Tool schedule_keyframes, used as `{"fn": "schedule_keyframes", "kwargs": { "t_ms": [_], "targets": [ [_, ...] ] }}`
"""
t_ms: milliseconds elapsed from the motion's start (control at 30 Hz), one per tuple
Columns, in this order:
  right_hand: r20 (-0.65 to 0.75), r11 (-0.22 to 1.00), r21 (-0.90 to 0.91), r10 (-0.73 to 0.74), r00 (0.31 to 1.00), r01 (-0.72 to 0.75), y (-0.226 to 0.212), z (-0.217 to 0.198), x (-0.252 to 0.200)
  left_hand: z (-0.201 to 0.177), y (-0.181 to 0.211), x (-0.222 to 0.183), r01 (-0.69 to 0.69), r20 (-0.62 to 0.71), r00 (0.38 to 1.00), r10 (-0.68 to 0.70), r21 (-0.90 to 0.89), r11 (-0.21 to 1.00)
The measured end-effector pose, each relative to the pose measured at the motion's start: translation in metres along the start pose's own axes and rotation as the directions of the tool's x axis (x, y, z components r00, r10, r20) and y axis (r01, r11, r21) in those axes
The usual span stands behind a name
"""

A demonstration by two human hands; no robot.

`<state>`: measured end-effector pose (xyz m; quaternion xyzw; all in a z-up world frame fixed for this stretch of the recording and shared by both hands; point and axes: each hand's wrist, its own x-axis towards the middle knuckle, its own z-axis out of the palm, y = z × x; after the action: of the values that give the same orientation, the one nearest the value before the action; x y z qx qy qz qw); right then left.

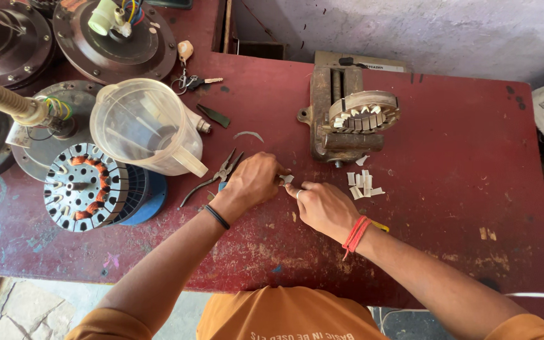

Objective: The person uses a screwdriver and pliers to remove and insert small white insulating pieces into a motor stator held in a bench vise. The person repeatedly picks up pieces, inserts them into slots, and adjusts them with tools.

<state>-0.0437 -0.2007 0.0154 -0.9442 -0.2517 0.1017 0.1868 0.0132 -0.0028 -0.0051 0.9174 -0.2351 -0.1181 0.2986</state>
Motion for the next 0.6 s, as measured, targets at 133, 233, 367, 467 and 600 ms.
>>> {"fn": "schedule_keyframes", "kwargs": {
  "t_ms": [133,233,367,467,600],
  "targets": [
    [0.022,1.0,-0.016,-0.007,1.0,0.007,-0.002,-0.003,-0.001,-0.001,0.002,0.0,0.027,0.029,0.999,-0.027,-0.006,1.0],
    [-0.002,0.999,-0.035,-0.03,1.0,0.03,0.0,-0.001,-0.003,-0.002,0.003,0.0,0.04,0.036,0.999,-0.04,0.007,0.999],
    [0.055,0.998,-0.057,0.017,0.998,-0.014,0.004,0.002,-0.009,0.0,0.002,0.0,0.045,0.03,0.999,-0.045,0.001,0.999],
    [0.039,1.0,-0.028,0.011,0.999,-0.01,0.006,0.002,-0.013,0.002,-0.001,-0.001,0.016,0.0,1.0,-0.016,-0.017,1.0],
    [-0.085,0.996,0.007,0.094,0.992,-0.094,0.009,0.0,-0.017,0.005,-0.008,-0.003,-0.013,-0.097,0.995,0.004,-0.092,0.996]
  ]
}}
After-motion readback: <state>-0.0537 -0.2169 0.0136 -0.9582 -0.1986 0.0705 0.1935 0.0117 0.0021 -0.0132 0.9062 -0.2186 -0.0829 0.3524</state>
